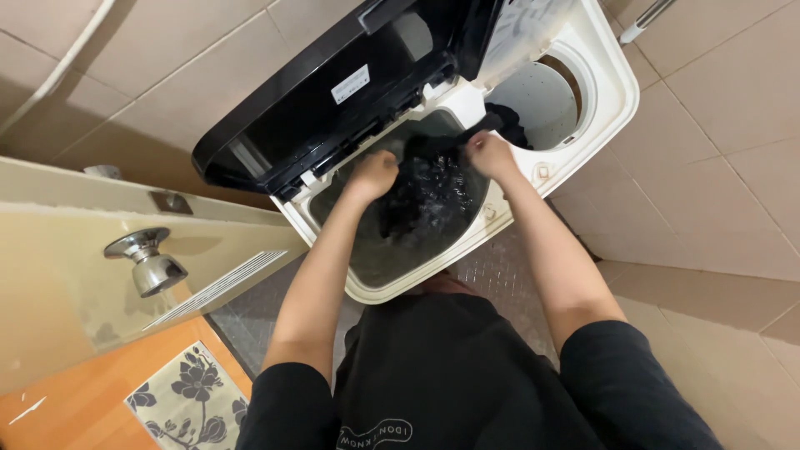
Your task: Operating a portable twin-tub washing machine to wash, rinse, and spin clothes.
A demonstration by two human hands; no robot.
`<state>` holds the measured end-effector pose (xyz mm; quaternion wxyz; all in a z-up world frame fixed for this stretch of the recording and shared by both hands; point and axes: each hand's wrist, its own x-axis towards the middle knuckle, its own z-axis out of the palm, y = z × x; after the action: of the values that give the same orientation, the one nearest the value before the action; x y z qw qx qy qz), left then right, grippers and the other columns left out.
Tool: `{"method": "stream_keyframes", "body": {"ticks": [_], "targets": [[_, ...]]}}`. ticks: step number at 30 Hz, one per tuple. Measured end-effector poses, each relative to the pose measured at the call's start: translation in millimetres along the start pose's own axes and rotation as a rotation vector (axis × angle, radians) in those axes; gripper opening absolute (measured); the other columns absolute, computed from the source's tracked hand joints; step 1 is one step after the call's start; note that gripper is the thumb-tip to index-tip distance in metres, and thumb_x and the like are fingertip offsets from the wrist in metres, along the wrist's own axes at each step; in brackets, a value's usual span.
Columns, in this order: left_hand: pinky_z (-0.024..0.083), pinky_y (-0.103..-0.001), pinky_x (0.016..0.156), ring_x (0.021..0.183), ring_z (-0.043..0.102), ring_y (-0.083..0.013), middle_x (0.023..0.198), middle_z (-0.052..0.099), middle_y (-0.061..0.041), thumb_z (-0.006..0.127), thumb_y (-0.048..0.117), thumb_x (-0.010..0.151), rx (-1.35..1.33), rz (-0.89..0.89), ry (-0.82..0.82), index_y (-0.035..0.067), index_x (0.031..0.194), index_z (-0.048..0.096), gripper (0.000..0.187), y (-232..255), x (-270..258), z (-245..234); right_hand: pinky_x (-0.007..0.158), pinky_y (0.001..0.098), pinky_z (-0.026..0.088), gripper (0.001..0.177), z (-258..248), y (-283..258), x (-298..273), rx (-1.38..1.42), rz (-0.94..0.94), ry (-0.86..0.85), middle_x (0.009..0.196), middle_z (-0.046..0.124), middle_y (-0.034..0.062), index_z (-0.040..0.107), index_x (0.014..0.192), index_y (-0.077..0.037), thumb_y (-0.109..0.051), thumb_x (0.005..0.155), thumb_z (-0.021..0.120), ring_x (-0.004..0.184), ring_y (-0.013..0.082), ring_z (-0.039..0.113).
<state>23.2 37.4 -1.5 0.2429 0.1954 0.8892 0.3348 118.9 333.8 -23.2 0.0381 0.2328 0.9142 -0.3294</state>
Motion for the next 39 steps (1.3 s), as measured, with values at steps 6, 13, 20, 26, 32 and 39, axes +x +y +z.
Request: {"method": "stream_keyframes", "body": {"ticks": [6, 13, 20, 26, 32, 39], "targets": [[0.052, -0.041, 0.097, 0.111, 0.068, -0.0339, 0.116, 0.074, -0.015, 0.061, 0.030, 0.091, -0.071, 0.025, 0.020, 0.010, 0.122, 0.070, 0.038, 27, -2, 9, 0.105, 0.0457, 0.046, 0.051, -32, 27, 15, -0.090, 0.151, 0.142, 0.137, 0.059, 0.0230, 0.060, 0.137, -0.012, -0.016, 0.086, 0.065, 0.123, 0.0419, 0.056], [0.057, -0.036, 0.088, 0.101, 0.075, -0.0263, 0.106, 0.077, -0.011, 0.065, 0.026, 0.093, -0.251, 0.010, 0.035, 0.009, 0.122, 0.068, 0.033, 13, 17, 29, 0.109, 0.0478, 0.039, 0.064, 11, 116, 104, -0.216, -0.047, 0.079, 0.146, 0.052, 0.0225, 0.057, 0.144, -0.018, -0.016, 0.081, 0.068, 0.132, 0.0417, 0.049], [0.057, -0.035, 0.086, 0.099, 0.075, -0.0243, 0.104, 0.078, -0.008, 0.063, 0.017, 0.094, -0.344, 0.045, 0.160, 0.008, 0.117, 0.069, 0.025, 67, 35, 29, 0.086, 0.0501, 0.055, 0.035, -42, -38, 37, -0.106, -0.029, -0.177, 0.100, 0.074, 0.0225, 0.072, 0.110, -0.011, -0.035, 0.085, 0.066, 0.097, 0.0404, 0.071], [0.058, -0.034, 0.084, 0.096, 0.077, -0.0226, 0.100, 0.078, -0.007, 0.061, 0.011, 0.095, -0.434, 0.135, 0.178, 0.008, 0.114, 0.067, 0.020, 142, 70, 40, 0.078, 0.0444, 0.059, 0.031, -16, -63, 10, 0.444, -0.287, -0.635, 0.096, 0.076, 0.0181, 0.073, 0.102, -0.007, -0.029, 0.081, 0.072, 0.092, 0.0355, 0.074], [0.057, -0.039, 0.083, 0.096, 0.073, -0.0291, 0.101, 0.075, -0.012, 0.065, 0.017, 0.098, -0.254, 0.183, 0.130, 0.008, 0.112, 0.069, 0.018, 168, 105, 97, 0.080, 0.0413, 0.058, 0.024, -32, 43, 52, 0.262, -0.220, -0.294, 0.093, 0.077, 0.0156, 0.076, 0.100, -0.007, -0.022, 0.081, 0.076, 0.088, 0.0326, 0.076], [0.053, -0.050, 0.080, 0.111, 0.056, -0.0390, 0.119, 0.062, -0.015, 0.069, 0.021, 0.090, 0.396, 0.271, -0.109, 0.007, 0.119, 0.066, 0.032, 199, 124, 148, 0.093, 0.0461, 0.053, 0.045, -56, 141, 59, -0.046, -0.054, -0.084, 0.116, 0.073, 0.0183, 0.070, 0.123, -0.012, -0.018, 0.079, 0.070, 0.106, 0.0389, 0.068]]}}
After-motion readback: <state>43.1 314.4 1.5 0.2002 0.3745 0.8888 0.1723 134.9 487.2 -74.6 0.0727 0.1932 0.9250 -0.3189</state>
